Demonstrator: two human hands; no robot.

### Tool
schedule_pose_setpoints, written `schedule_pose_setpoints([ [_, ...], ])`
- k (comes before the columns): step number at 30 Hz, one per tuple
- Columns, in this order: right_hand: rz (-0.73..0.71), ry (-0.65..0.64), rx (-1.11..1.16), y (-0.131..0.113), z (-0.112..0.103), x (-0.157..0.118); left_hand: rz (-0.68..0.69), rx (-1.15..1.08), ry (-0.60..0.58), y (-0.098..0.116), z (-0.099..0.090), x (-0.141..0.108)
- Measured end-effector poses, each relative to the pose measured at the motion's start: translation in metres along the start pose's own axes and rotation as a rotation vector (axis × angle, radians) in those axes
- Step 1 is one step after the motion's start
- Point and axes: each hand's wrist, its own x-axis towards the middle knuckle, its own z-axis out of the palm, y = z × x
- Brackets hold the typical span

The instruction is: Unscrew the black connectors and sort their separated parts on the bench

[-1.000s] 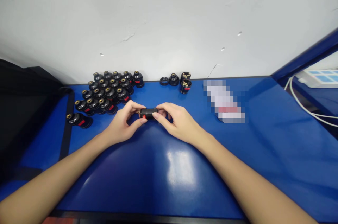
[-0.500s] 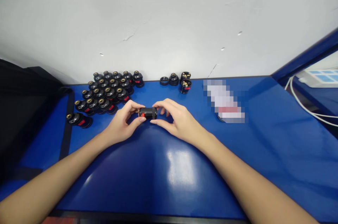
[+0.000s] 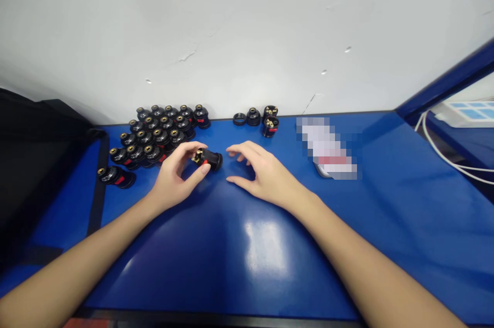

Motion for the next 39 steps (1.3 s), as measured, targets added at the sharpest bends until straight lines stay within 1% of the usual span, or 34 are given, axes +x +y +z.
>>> schedule_pose_setpoints([
  [3,0.004,-0.006,-0.041,0.0,-0.003,0.001,0.017,0.086,-0.014,0.004,-0.002,0.002],
  [6,0.01,0.007,-0.083,0.001,-0.003,0.001,0.047,0.131,-0.094,0.007,-0.003,0.004],
  [10,0.022,0.015,-0.147,0.004,-0.002,0.0,0.041,0.126,-0.171,0.007,-0.004,0.005],
  [13,0.012,0.01,-0.203,0.005,-0.004,0.0,0.05,0.109,-0.198,0.005,-0.004,0.004],
  [15,-0.008,0.032,-0.256,0.005,-0.007,0.001,0.042,0.088,-0.202,0.003,-0.004,0.004],
  [17,-0.035,0.06,-0.335,0.005,-0.01,0.005,0.02,0.068,-0.194,0.002,-0.004,0.004],
  [20,-0.056,0.088,-0.515,0.006,-0.016,0.015,0.009,0.056,-0.195,0.0,-0.004,0.004],
  [23,-0.019,0.115,-0.705,0.01,-0.019,0.029,0.022,0.065,-0.213,0.0,-0.005,0.005],
  [26,0.017,0.136,-0.816,0.018,-0.021,0.043,0.028,0.072,-0.219,0.0,-0.005,0.005],
  [30,0.086,0.14,-0.847,0.031,-0.02,0.055,0.039,0.07,-0.213,-0.002,-0.005,0.004],
  [34,0.078,0.149,-0.847,0.04,-0.017,0.058,0.037,0.081,-0.219,-0.004,-0.005,0.003],
  [37,0.081,0.15,-0.848,0.038,-0.018,0.057,0.035,0.087,-0.227,-0.004,-0.005,0.003],
  [39,0.072,0.142,-0.847,0.031,-0.021,0.056,0.034,0.088,-0.228,-0.003,-0.005,0.003],
])
